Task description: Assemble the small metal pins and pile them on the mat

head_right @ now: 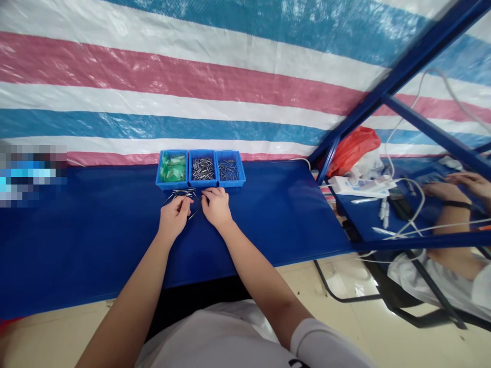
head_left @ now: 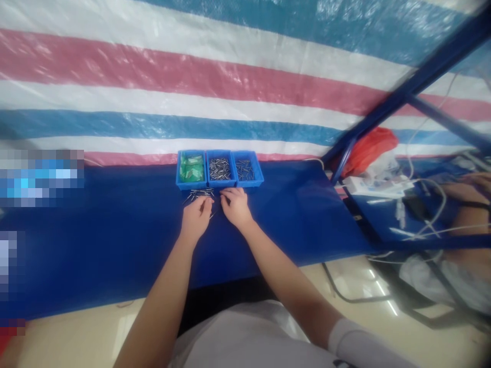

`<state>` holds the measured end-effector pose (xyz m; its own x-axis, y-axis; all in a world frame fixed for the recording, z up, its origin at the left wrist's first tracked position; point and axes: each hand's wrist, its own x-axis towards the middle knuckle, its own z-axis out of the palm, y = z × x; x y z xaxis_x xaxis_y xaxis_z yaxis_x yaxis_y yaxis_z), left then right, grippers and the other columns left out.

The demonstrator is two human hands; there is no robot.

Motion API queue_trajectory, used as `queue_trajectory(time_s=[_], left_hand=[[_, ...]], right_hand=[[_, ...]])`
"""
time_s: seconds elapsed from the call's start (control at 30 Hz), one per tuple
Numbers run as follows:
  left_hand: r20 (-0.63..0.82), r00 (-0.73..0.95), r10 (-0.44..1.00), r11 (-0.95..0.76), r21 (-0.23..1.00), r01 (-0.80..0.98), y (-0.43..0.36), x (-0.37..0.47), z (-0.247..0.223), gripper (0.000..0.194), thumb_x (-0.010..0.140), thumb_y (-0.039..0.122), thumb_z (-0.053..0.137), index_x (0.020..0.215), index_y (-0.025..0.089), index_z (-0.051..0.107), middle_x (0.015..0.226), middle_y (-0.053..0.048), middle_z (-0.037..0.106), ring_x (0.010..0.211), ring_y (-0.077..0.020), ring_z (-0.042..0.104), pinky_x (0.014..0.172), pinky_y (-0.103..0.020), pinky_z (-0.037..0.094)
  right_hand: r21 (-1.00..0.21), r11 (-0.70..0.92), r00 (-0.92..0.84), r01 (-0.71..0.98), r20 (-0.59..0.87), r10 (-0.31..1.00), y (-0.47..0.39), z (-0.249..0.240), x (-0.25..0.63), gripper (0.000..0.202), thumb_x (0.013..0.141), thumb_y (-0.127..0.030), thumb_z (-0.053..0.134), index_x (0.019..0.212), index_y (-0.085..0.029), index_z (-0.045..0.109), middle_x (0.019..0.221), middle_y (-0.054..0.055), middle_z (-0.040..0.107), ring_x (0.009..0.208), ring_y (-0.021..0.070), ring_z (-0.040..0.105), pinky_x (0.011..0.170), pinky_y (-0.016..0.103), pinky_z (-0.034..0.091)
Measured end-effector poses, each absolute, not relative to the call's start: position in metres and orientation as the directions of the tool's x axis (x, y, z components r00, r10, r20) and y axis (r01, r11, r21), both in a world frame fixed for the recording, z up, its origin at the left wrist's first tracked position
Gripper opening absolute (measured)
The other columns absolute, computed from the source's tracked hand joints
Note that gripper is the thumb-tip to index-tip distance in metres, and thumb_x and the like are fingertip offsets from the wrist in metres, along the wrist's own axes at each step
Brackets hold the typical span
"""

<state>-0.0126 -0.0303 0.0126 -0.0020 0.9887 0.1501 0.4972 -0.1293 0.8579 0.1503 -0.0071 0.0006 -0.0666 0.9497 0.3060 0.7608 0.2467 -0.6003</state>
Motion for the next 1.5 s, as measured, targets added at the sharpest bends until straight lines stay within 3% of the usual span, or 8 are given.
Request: queue_trajectory(time_s=[0.23, 0.87, 1.13, 1.37, 1.5], left_hand=[[0.152, 0.004, 0.988, -0.133, 0.855, 0.500, -0.0309, -0.0125, 0.0140, 0.037, 0.098, 0.047, 0.046, 0.096, 0.021, 0.073, 0.070, 0.000, 0.069, 0.062, -0.0131, 0.062, 0.066, -0.025, 0.048], [0.154, 0.006, 0.988, -0.136, 0.851, 0.508, -0.0304, -0.0131, 0.0125, 0.036, 0.098, 0.045, 0.047, 0.097, 0.021, 0.073, 0.073, -0.001, 0.071, 0.063, -0.0130, 0.063, 0.068, -0.024, 0.048], [0.165, 0.016, 0.986, -0.149, 0.840, 0.521, -0.0299, -0.0139, 0.0109, 0.038, 0.098, 0.048, 0.046, 0.098, 0.021, 0.073, 0.075, -0.001, 0.071, 0.065, -0.0138, 0.064, 0.067, -0.025, 0.049], [0.164, 0.020, 0.986, -0.149, 0.834, 0.531, -0.0296, -0.0138, 0.0111, 0.037, 0.099, 0.048, 0.046, 0.097, 0.021, 0.072, 0.074, -0.001, 0.070, 0.065, -0.0140, 0.063, 0.067, -0.025, 0.048], [0.156, 0.017, 0.988, -0.140, 0.831, 0.539, -0.0292, -0.0133, 0.0113, 0.038, 0.098, 0.047, 0.046, 0.098, 0.021, 0.073, 0.075, -0.001, 0.071, 0.066, -0.0142, 0.064, 0.067, -0.025, 0.048]], right_hand=[[-0.569, 0.203, -0.057, 0.797, 0.264, 0.963, -0.0090, 0.0011, 0.1500, 0.025, 0.098, -0.025, 0.056, 0.110, -0.022, 0.078, 0.121, 0.010, 0.070, 0.115, 0.0288, 0.052, 0.094, 0.043, 0.043], [-0.547, 0.273, -0.146, 0.791, 0.266, 0.953, -0.0116, 0.0026, 0.1503, 0.025, 0.098, -0.025, 0.057, 0.112, -0.027, 0.077, 0.128, 0.006, 0.070, 0.120, 0.0280, 0.052, 0.094, 0.045, 0.039], [-0.552, 0.344, -0.227, 0.760, 0.271, 0.936, -0.0122, 0.0040, 0.1506, 0.025, 0.098, -0.024, 0.058, 0.115, -0.028, 0.076, 0.124, 0.006, 0.072, 0.117, 0.0266, 0.053, 0.093, 0.042, 0.038], [-0.553, 0.358, -0.234, 0.752, 0.283, 0.930, -0.0120, 0.0049, 0.1507, 0.018, 0.094, -0.026, 0.066, 0.106, -0.028, 0.078, 0.121, 0.005, 0.073, 0.116, 0.0260, 0.053, 0.092, 0.041, 0.037], [-0.570, 0.331, -0.215, 0.752, 0.262, 0.941, -0.0108, 0.0056, 0.1496, 0.020, 0.096, -0.021, 0.059, 0.102, -0.026, 0.078, 0.114, 0.005, 0.075, 0.111, 0.0247, 0.056, 0.092, 0.041, 0.037]])
